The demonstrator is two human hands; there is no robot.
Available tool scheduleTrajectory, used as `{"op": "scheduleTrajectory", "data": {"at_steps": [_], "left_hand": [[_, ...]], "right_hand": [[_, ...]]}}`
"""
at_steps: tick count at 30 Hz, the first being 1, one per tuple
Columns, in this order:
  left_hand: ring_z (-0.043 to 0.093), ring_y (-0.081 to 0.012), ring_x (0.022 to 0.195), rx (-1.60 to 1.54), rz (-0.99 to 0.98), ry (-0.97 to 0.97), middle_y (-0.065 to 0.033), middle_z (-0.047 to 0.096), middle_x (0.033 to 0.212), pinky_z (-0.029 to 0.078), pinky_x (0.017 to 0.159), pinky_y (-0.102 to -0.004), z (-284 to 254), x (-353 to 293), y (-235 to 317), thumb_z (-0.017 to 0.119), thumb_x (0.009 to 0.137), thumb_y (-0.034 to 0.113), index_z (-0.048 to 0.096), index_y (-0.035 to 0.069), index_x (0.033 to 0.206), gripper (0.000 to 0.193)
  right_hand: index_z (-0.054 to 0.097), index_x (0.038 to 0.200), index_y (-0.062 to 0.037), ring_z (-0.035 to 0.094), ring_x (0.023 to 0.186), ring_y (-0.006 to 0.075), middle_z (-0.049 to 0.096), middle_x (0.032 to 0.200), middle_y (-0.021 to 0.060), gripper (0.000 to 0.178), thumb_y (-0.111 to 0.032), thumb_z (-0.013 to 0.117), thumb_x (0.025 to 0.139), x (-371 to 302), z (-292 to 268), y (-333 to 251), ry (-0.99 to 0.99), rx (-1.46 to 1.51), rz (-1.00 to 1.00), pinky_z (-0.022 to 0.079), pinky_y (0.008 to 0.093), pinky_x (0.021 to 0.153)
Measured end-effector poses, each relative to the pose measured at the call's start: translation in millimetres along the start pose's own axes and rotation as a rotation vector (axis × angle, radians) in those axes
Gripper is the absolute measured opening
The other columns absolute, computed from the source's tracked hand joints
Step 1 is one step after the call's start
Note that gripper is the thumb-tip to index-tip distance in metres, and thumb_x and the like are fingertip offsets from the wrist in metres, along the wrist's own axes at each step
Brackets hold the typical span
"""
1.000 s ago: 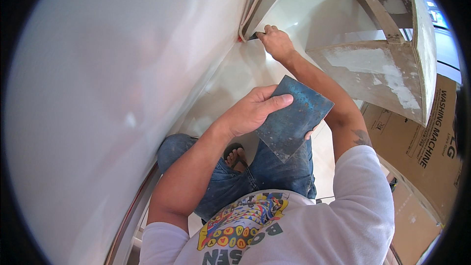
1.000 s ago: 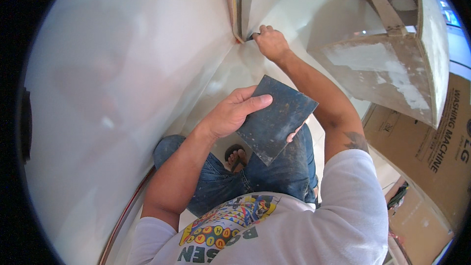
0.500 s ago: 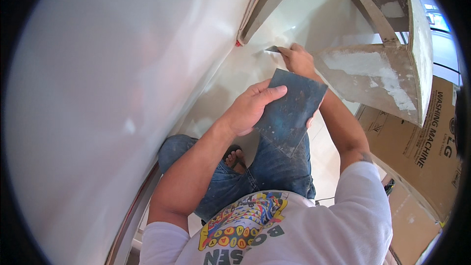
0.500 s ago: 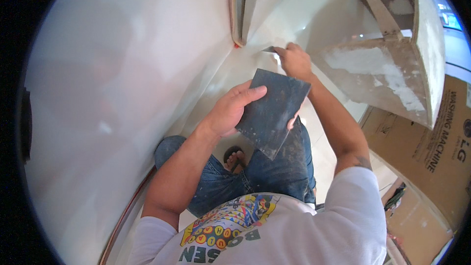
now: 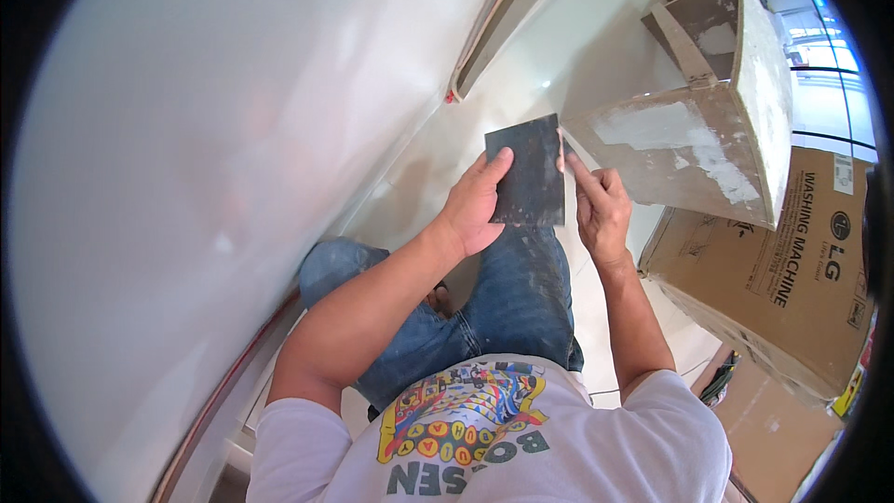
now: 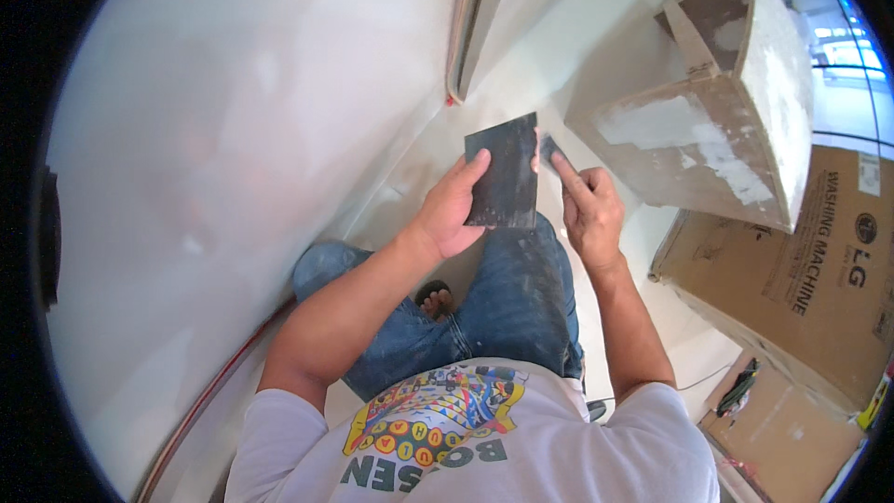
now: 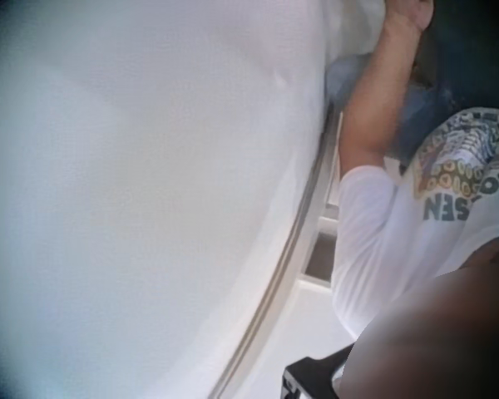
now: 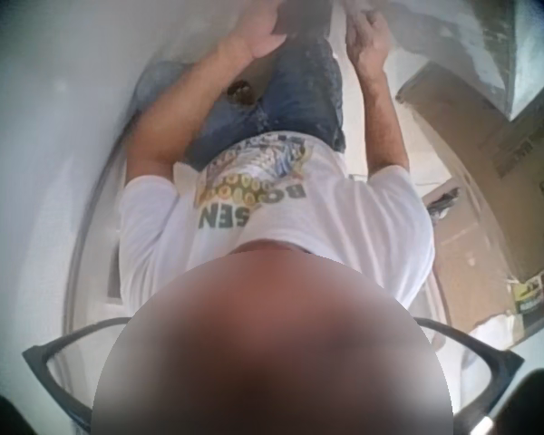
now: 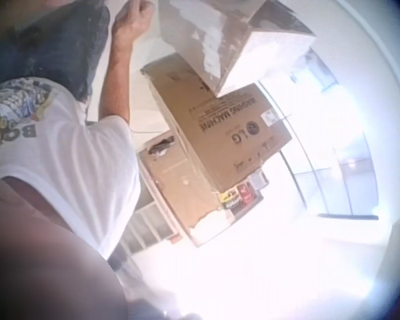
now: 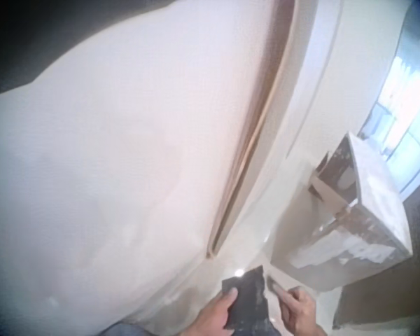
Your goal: The person scoops filler from a container onto a hawk and uses a putty knife to apply it to a vertical wall edge. They repeatedly transfer filler and smooth the wall surface while sitting on the floor.
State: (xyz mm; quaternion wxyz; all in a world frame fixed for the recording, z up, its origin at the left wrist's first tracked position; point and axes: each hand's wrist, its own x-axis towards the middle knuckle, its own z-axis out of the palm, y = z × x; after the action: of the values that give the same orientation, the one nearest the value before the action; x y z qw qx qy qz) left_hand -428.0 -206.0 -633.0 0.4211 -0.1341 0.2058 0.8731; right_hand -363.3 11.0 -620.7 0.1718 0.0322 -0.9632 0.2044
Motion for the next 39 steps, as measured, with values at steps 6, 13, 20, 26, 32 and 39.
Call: {"op": "scheduleTrajectory", "data": {"at_steps": [6,13,20,26,32,39], "left_hand": [[0.069,-0.0204,0.118,0.073,-0.033,-0.232,-0.0103,0.069,0.133,0.059,0.100,-0.0413,11,-14,-1,0.047,0.115,0.039,0.052,0.005,0.154,0.052],[0.069,-0.0234,0.120,0.161,-0.016,-0.267,-0.0133,0.071,0.131,0.055,0.106,-0.0409,5,-21,11,0.034,0.115,0.031,0.054,0.000,0.153,0.053],[0.071,-0.0229,0.117,0.285,-0.033,-0.236,-0.0124,0.073,0.129,0.056,0.104,-0.0404,1,-16,5,0.037,0.116,0.027,0.059,0.000,0.146,0.045],[0.072,-0.0204,0.109,0.567,0.148,-0.130,-0.0119,0.074,0.126,0.057,0.098,-0.0366,-4,-10,-2,0.050,0.115,0.025,0.063,-0.001,0.140,0.039],[0.075,-0.0286,0.103,1.223,0.314,0.063,-0.0195,0.078,0.113,0.056,0.093,-0.0410,-15,-14,13,0.057,0.110,0.029,0.069,-0.003,0.124,0.037],[0.073,-0.0262,0.094,1.321,0.266,0.056,-0.0181,0.077,0.105,0.055,0.086,-0.0398,-10,-19,14,0.060,0.109,0.034,0.069,-0.002,0.124,0.040]], "right_hand": [[0.077,0.127,-0.0064,0.063,0.071,0.0201,0.065,0.079,0.0133,0.027,-0.019,0.064,0.107,-81,2,27,-0.130,0.198,0.342,0.050,0.0381,0.066],[0.063,0.117,-0.0004,0.059,0.067,0.0100,0.067,0.082,0.0027,0.024,-0.024,0.058,0.112,-156,13,-13,-0.271,0.579,0.788,0.049,0.0279,0.063],[0.058,0.108,-0.0048,0.051,0.056,0.0088,0.055,0.070,-0.0009,0.011,-0.016,0.055,0.107,-153,-15,0,-0.180,0.563,0.827,0.043,0.0267,0.049],[0.068,0.100,0.0011,0.056,0.060,0.0237,0.060,0.068,0.0162,0.033,-0.031,0.068,0.106,-60,-89,2,-0.199,0.055,0.533,0.048,0.0412,0.061],[0.075,0.106,-0.0022,0.059,0.068,0.0379,0.064,0.077,0.0237,0.032,-0.033,0.071,0.102,22,-126,-40,-0.609,-0.064,0.275,0.050,0.0451,0.068],[0.078,0.098,-0.0074,0.069,0.079,0.0452,0.071,0.079,0.0236,0.033,-0.039,0.069,0.102,34,-80,-32,-0.669,-0.080,0.186,0.053,0.0526,0.072]]}}
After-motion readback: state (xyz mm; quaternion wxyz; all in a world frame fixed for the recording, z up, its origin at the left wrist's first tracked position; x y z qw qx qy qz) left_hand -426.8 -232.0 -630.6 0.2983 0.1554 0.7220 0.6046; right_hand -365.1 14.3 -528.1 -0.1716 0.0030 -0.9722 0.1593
